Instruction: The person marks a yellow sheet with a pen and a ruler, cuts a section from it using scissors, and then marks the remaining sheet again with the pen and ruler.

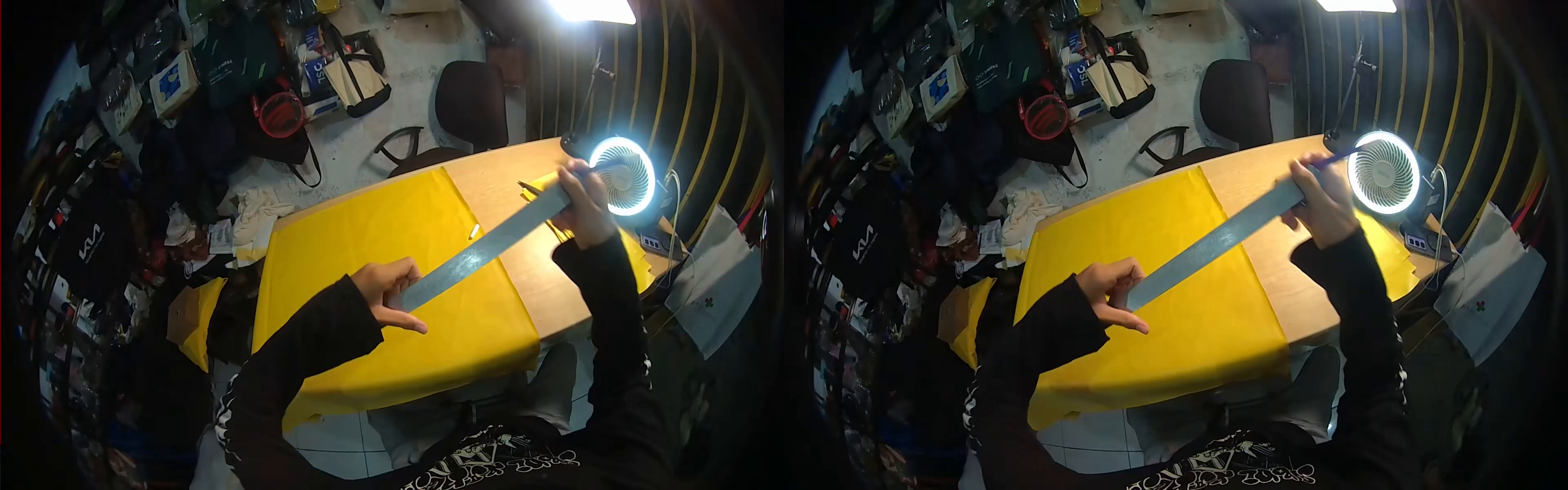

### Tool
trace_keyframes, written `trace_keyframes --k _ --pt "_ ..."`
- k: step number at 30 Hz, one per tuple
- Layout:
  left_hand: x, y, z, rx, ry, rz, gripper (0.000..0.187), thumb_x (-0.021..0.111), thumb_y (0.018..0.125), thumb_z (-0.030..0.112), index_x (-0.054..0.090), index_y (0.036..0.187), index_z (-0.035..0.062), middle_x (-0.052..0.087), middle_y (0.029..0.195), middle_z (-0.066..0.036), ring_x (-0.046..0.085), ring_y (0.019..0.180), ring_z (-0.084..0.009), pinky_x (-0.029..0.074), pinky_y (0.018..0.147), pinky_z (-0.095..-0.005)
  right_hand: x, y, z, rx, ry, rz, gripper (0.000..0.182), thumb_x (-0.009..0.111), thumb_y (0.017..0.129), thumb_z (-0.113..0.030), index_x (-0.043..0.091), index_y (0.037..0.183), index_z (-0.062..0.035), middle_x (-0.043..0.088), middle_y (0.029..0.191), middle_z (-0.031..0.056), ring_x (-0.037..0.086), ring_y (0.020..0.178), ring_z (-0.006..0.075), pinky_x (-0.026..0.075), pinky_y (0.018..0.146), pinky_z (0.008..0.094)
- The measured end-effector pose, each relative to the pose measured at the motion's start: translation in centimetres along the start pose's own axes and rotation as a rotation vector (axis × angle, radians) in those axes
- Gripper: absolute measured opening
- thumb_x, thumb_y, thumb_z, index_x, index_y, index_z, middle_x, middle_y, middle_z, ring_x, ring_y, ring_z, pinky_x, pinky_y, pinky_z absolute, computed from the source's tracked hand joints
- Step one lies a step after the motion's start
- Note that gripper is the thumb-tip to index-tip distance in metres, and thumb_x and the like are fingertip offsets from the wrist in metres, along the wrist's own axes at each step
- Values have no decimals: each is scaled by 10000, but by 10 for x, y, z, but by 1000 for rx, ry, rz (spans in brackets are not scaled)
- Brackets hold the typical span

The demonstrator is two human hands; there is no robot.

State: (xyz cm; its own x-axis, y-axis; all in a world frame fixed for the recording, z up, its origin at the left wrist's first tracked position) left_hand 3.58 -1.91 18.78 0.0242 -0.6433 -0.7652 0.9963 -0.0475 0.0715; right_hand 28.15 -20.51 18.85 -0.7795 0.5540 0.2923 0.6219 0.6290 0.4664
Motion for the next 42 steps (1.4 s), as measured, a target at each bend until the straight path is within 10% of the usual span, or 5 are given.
trace_keyframes --k 5,14,21,28,42 --pt "20 -7 -5 -133 -156 60 435 819 710 255 461 864 61 393 620 47 367 547 -38 294 498 -218 0 69 54 -95 92 46 386 395 969 -441 331 931 -62 651 831 230 582 500 191 461 416 257" --pt "-18 32 -132 -293 -340 684 321 683 836 319 455 813 94 443 622 19 413 504 -49 337 461 -231 28 -2 118 -145 48 47 108 408 976 -137 390 1008 -35 592 1037 205 639 707 212 522 555 317" --pt "-46 71 -256 -645 -231 1104 423 696 806 390 514 869 13 578 760 -119 563 646 -202 469 590 -314 131 -168 124 725 426 -188 223 560 930 -203 414 991 -45 525 978 109 653 875 246 554 721 345" --pt "12 82 -284 -642 -101 1053 516 700 803 392 454 505 50 472 454 -65 469 407 -165 346 414 -358 110 -208 127 475 83 -177 285 638 835 14 386 957 -37 617 1001 157 564 747 100 500 655 258" --pt "45 77 -270 -693 84 882 457 661 820 340 525 578 -23 527 518 -168 509 451 -297 404 489 -402 110 -231 123 501 113 -117 265 632 828 38 383 889 -28 642 1018 202 606 890 103 488 724 228"
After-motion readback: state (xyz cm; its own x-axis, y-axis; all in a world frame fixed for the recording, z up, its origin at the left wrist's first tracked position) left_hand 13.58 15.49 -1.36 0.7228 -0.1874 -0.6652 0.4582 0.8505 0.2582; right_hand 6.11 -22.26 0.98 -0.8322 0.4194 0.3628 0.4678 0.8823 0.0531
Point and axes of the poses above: each hand's wrist, its own y-axis towards the middle knuckle, its own x-axis out of the palm, z = x × y, the point moved 4 cm from there along y, towards the middle knuckle
